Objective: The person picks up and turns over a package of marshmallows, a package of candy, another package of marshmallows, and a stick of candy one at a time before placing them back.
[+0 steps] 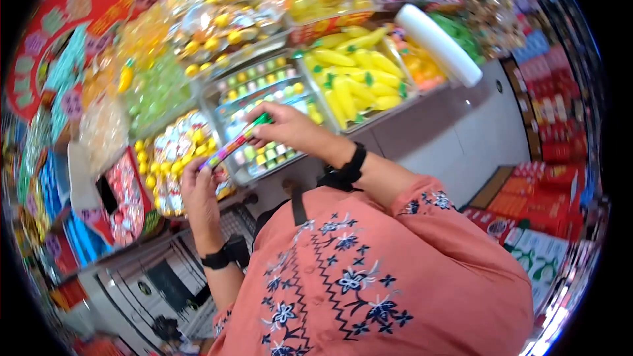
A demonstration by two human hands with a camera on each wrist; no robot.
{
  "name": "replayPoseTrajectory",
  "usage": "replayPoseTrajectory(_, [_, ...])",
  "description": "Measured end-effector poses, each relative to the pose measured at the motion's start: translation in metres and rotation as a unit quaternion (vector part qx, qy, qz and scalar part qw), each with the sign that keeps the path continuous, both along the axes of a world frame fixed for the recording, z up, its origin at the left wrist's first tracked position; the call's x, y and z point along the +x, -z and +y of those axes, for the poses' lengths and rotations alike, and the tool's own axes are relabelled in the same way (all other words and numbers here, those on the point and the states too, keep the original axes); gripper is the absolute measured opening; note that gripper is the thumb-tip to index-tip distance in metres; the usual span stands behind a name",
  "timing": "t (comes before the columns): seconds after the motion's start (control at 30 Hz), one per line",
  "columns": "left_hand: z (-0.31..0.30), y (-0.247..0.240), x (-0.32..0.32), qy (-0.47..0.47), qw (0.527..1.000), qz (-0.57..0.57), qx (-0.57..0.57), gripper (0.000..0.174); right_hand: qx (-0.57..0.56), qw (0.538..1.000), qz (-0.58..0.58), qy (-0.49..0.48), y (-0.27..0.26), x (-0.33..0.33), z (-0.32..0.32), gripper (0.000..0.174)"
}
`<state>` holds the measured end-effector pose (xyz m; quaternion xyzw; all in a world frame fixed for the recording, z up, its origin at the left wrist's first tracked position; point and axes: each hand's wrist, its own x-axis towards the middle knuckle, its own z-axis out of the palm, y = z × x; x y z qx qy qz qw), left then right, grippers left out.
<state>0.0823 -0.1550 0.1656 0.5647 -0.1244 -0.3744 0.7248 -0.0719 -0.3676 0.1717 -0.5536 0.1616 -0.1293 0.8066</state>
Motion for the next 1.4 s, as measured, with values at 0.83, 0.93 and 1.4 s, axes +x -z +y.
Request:
replayPoseTrajectory(0.83, [-0.062, -0.02, -0.056, 0.089, 0.993, -0.014, 0.082, 0.024, 0.126, 0.992, 0.004, 0.016, 0.007, -0.054, -0.064, 0.024])
replayPoseTrajectory(0.93, [-0.08, -0.021, -0.07, 0.064, 0.994, -0.019, 0.089, 0.031, 0.114, 0.992, 0.032, 0.035, -0.02, -0.077, -0.085, 0.024])
replayPoseTrajectory(1.4, [-0.155, -0.006, -0.126, 0.111, 0.982, -0.014, 0.15, 0.037, 0.128, 0.93, 0.001, 0.344, 0.052, -0.224, -0.222, 0.026])
